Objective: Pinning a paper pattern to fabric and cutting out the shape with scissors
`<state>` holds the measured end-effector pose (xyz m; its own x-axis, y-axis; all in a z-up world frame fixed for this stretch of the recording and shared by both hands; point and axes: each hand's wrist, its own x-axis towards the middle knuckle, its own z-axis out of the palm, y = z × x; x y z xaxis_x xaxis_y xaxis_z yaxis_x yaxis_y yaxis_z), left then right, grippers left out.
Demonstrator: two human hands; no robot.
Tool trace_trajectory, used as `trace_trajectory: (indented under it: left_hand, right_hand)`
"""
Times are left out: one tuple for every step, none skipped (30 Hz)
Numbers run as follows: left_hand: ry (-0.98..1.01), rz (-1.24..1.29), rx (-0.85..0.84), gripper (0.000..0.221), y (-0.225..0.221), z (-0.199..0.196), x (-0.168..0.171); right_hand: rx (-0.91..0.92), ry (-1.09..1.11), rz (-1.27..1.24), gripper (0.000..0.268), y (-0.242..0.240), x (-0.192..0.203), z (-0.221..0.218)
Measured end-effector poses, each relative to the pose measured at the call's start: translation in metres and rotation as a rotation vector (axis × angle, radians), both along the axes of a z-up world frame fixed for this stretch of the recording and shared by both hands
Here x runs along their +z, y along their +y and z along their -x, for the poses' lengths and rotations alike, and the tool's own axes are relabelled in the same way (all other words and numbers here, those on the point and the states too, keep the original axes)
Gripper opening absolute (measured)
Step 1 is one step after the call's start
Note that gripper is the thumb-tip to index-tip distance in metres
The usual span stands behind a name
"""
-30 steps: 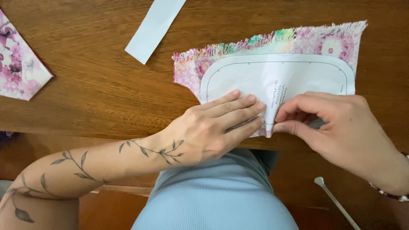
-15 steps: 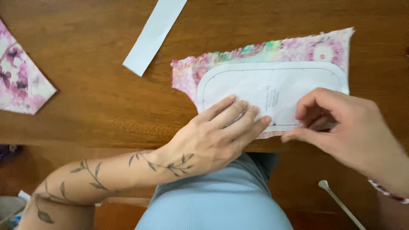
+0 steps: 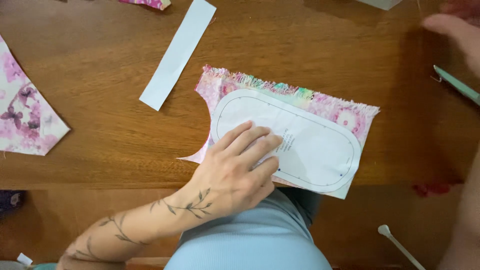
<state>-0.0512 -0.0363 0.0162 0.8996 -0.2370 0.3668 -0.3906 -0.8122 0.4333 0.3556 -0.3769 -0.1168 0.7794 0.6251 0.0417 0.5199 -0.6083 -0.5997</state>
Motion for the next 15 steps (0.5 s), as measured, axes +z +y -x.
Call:
trace_trajectory:
  left_hand:
    - [-0.005,-0.002,-0.002,0.015,-0.002,-0.002,0.001]
    - [-0.013,0.003,0.037,0.015,-0.004,-0.003,0.001]
    - [-0.015,0.009,0.08,0.019,-0.006,-0.004,0.002]
    - [-0.015,0.008,0.08,0.019,-0.008,-0.005,-0.001]
    - [-0.039,0.007,0.115,0.011,-0.01,-0.006,-0.005]
    - [-0.064,0.006,0.15,0.014,-0.012,-0.006,-0.009]
    - [-0.059,0.005,0.15,0.014,-0.012,-0.006,-0.009]
    - [-0.073,-0.004,0.17,0.015,-0.013,-0.006,-0.01]
    - [-0.089,-0.012,0.188,0.016,-0.014,-0.007,-0.01]
    - [-0.084,-0.012,0.187,0.016,-0.014,-0.005,-0.009]
    - [-0.059,-0.011,0.175,0.018,-0.013,-0.006,-0.008]
    - [-0.033,-0.009,0.162,0.021,-0.012,-0.007,-0.006]
    - [-0.041,-0.011,0.16,0.021,-0.011,-0.006,-0.008]
    - [0.003,-0.049,0.157,0.026,-0.011,-0.005,-0.009]
    - [0.048,-0.087,0.153,0.031,-0.011,-0.004,-0.011]
  right_hand:
    - [-0.002,-0.005,-0.002,0.032,0.013,-0.002,-0.005]
    - [-0.06,0.058,0.012,0.025,0.026,-0.003,-0.01]
    - [-0.115,0.128,0.027,0.022,0.039,-0.007,-0.014]
    - [-0.114,0.128,0.026,0.022,0.038,-0.007,-0.02]
    - [-0.114,0.14,0.093,0.019,0.039,-0.01,-0.024]
    - [-0.114,0.151,0.16,0.018,0.039,-0.013,-0.029]
    - [-0.113,0.157,0.16,0.018,0.031,-0.027,-0.034]
    - [-0.071,0.091,0.145,0.023,0.024,-0.041,-0.039]
    - [-0.03,0.027,0.13,0.032,0.015,-0.054,-0.044]
    - [-0.031,0.032,0.13,0.032,0.029,-0.026,-0.009]
    - [0.065,-0.037,0.027,0.013,0.043,0.004,0.024]
    - [0.163,-0.104,-0.077,0.013,0.058,0.035,0.056]
    - [0.161,-0.112,-0.078,0.013,0.076,0.066,0.092]
    - [0.081,0.006,-0.103,0.012,0.093,0.099,0.129]
    - [0.003,0.128,-0.126,0.014,0.107,0.136,0.169]
